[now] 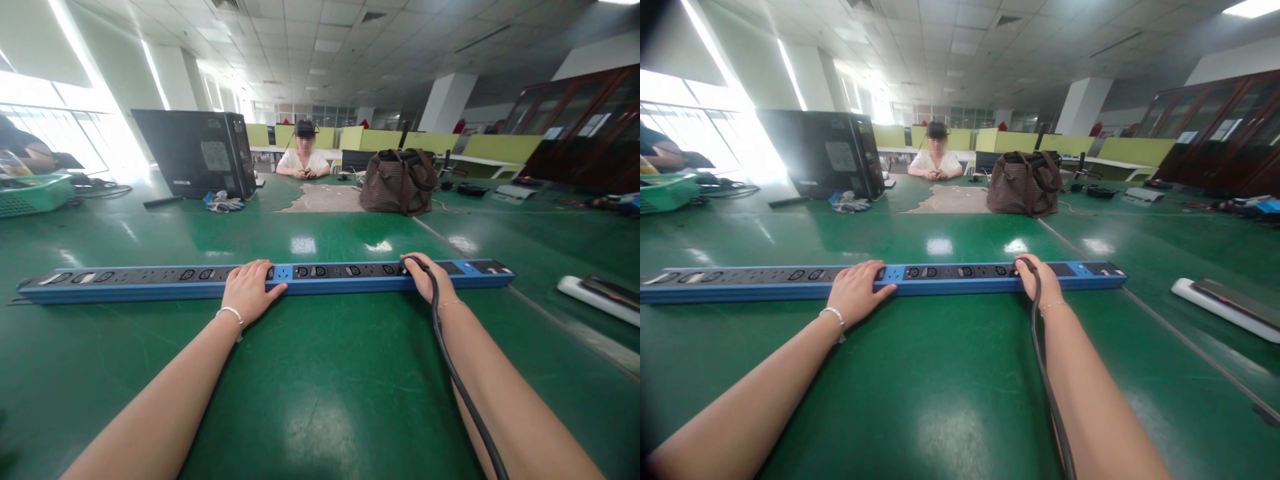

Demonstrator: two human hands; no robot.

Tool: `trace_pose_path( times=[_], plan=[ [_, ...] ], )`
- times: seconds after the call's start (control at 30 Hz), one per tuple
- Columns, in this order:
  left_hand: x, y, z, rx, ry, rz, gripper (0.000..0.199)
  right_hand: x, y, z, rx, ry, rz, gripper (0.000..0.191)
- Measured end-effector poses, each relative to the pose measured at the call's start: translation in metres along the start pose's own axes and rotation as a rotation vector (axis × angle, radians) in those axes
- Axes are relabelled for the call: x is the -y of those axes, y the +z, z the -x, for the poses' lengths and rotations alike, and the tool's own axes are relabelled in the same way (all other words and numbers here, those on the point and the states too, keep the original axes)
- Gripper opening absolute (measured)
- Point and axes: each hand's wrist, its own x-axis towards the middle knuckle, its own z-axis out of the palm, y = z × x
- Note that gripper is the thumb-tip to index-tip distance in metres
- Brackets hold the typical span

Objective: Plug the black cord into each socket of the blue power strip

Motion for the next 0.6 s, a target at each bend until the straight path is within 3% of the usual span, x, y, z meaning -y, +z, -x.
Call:
trace_pose_path(
  times=[0.4, 0.6],
  plan=[
    [0.001, 0.001, 0.001, -0.015, 0.012, -0.015, 0.053, -0.002, 0.0, 0.011, 0.015, -0.153, 0.209, 0.036],
    [0.0, 0.0, 0.0, 0.021, -0.007, -0.02, 0.053, -0.001, -0.001, 0.008, 0.009, -0.153, 0.264, 0.034]
  ],
)
